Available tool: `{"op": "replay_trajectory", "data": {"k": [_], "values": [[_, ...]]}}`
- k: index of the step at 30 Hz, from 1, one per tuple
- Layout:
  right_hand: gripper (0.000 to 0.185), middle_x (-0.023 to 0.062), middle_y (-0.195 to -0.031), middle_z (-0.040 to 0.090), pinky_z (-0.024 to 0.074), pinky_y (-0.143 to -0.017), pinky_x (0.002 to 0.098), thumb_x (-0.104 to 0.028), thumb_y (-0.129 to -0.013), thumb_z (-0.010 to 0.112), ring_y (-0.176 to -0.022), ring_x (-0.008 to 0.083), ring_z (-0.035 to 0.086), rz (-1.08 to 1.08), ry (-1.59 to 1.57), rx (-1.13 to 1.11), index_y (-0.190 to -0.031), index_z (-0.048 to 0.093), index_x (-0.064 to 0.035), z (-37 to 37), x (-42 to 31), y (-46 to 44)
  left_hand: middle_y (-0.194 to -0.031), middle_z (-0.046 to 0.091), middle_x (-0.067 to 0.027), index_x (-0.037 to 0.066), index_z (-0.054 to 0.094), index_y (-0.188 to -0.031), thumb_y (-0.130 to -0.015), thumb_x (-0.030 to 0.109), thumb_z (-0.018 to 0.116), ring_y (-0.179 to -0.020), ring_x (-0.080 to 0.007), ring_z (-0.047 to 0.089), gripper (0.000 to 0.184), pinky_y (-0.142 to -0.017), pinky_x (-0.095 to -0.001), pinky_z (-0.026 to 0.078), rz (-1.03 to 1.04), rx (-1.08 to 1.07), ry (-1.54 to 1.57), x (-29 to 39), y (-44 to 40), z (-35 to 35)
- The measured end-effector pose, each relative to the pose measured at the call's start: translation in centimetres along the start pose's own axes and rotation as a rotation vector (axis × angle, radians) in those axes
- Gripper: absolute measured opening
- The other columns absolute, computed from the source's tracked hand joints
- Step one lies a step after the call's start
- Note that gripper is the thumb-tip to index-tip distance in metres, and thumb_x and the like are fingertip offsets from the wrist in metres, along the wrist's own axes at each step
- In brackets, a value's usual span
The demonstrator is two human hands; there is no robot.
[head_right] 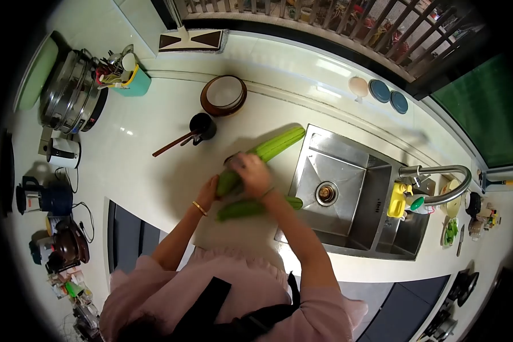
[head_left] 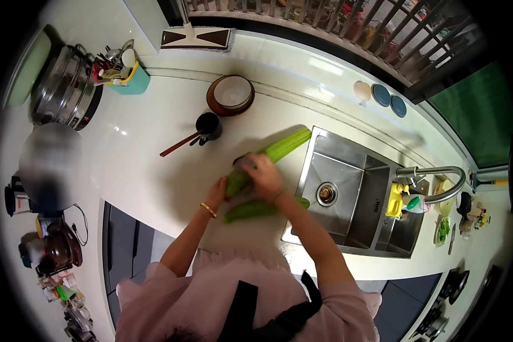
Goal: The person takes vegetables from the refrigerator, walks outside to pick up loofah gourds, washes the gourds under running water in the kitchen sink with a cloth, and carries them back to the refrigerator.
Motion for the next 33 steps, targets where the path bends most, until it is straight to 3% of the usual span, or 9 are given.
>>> {"op": "replay_trajectory", "data": {"k": [1,4,6,10,14,19,21,28,33], "values": [[0.034,0.0178,-0.107,0.046,0.0386,-0.082,0.0405,-0.004,-0.067,0.049,-0.095,0.0329,0.045,-0.039,0.094,0.036,-0.101,0.055,-0.0060,0.5,3.1,0.4,-0.085,0.055,-0.0062,0.007,0.047,-0.107,-0.086,0.043,0.035,-0.067,-0.0141,0.054,0.043,-0.048,-0.0275,0.045,-0.005,0.005,0.000,0.0,-0.1,0.0],[0.033,0.0177,-0.106,0.047,0.0359,-0.082,0.0410,-0.001,-0.070,0.046,-0.094,0.0334,0.045,0.314,0.393,0.297,-0.101,0.055,-0.0085,-4.6,12.2,2.0,-0.080,0.055,-0.0074,0.005,0.047,-0.106,-0.086,0.043,0.036,-0.063,-0.0142,0.054,0.045,-0.046,-0.0276,0.044,-0.065,0.057,0.018,-0.5,-1.0,-0.7],[0.038,0.0168,-0.099,0.049,0.0370,-0.077,0.0401,0.003,-0.065,0.046,-0.086,0.0336,0.044,0.452,0.508,0.301,-0.100,0.056,-0.0088,-7.2,15.3,3.6,-0.072,0.055,-0.0081,0.003,0.046,-0.104,-0.086,0.041,0.038,-0.061,-0.0154,0.056,0.044,-0.048,-0.0290,0.044,0.111,0.086,-0.264,-0.1,-2.3,-1.7],[0.040,0.0168,-0.095,0.050,0.0367,-0.079,0.0386,0.006,-0.059,0.047,-0.085,0.0330,0.044,0.466,0.156,0.283,-0.095,0.059,-0.0060,-9.5,8.4,4.1,-0.068,0.056,-0.0096,0.002,0.049,-0.099,-0.085,0.039,0.040,-0.062,-0.0184,0.057,0.041,-0.053,-0.0305,0.044,0.060,0.125,-0.370,2.2,-0.5,-2.6],[0.042,0.0162,-0.097,0.049,0.0371,-0.079,0.0367,0.008,-0.058,0.045,-0.089,0.0324,0.044,0.371,-0.052,0.252,-0.096,0.059,-0.0047,-6.4,-0.6,6.6,-0.072,0.058,-0.0120,0.003,0.052,-0.094,-0.081,0.032,0.048,-0.065,-0.0225,0.058,0.032,-0.061,-0.0326,0.045,0.259,0.217,-0.590,2.7,0.8,-5.0],[0.042,0.0155,-0.098,0.050,0.0377,-0.079,0.0349,0.009,-0.059,0.047,-0.089,0.0301,0.045,0.390,-0.017,0.249,-0.097,0.059,-0.0048,-4.4,-4.6,7.3,-0.081,0.058,-0.0110,0.005,0.054,-0.092,-0.073,0.024,0.058,-0.072,-0.0228,0.058,0.027,-0.064,-0.0325,0.045,0.387,0.296,-0.602,3.6,4.0,-5.4],[0.043,0.0151,-0.100,0.049,0.0373,-0.080,0.0358,0.009,-0.058,0.049,-0.092,0.0304,0.045,0.387,0.027,0.203,-0.098,0.057,-0.0040,-4.3,-6.1,7.2,-0.080,0.057,-0.0089,0.005,0.056,-0.089,-0.070,0.015,0.061,-0.069,-0.0196,0.056,0.022,-0.058,-0.0279,0.045,0.702,0.468,-0.659,6.1,6.1,-4.7],[0.040,0.0138,-0.108,0.045,0.0375,-0.081,0.0384,-0.001,-0.063,0.052,-0.099,0.0304,0.043,0.321,0.128,0.029,-0.103,0.053,-0.0065,2.2,-7.6,8.8,-0.096,0.049,-0.0143,0.006,0.045,-0.106,-0.063,0.008,0.059,-0.089,-0.0291,0.047,0.045,-0.076,-0.0375,0.041,0.957,-0.008,-0.809,4.5,10.4,3.2],[0.043,0.0148,-0.109,0.046,0.0389,-0.082,0.0374,0.001,-0.067,0.049,-0.095,0.0326,0.046,0.315,0.182,0.008,-0.108,0.053,-0.0120,1.2,-5.3,10.8,-0.100,0.045,-0.0174,0.003,0.034,-0.119,-0.066,0.009,0.059,-0.089,-0.0323,0.046,0.059,-0.079,-0.0390,0.038,0.825,-0.063,-1.025,0.3,8.0,4.3]]}}
Point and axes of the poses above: each hand's wrist, its own y-axis away from the middle knuckle, its own z-axis out of the palm, x = y × z, the point moved 9 cm from there along -y, towards the middle knuckle
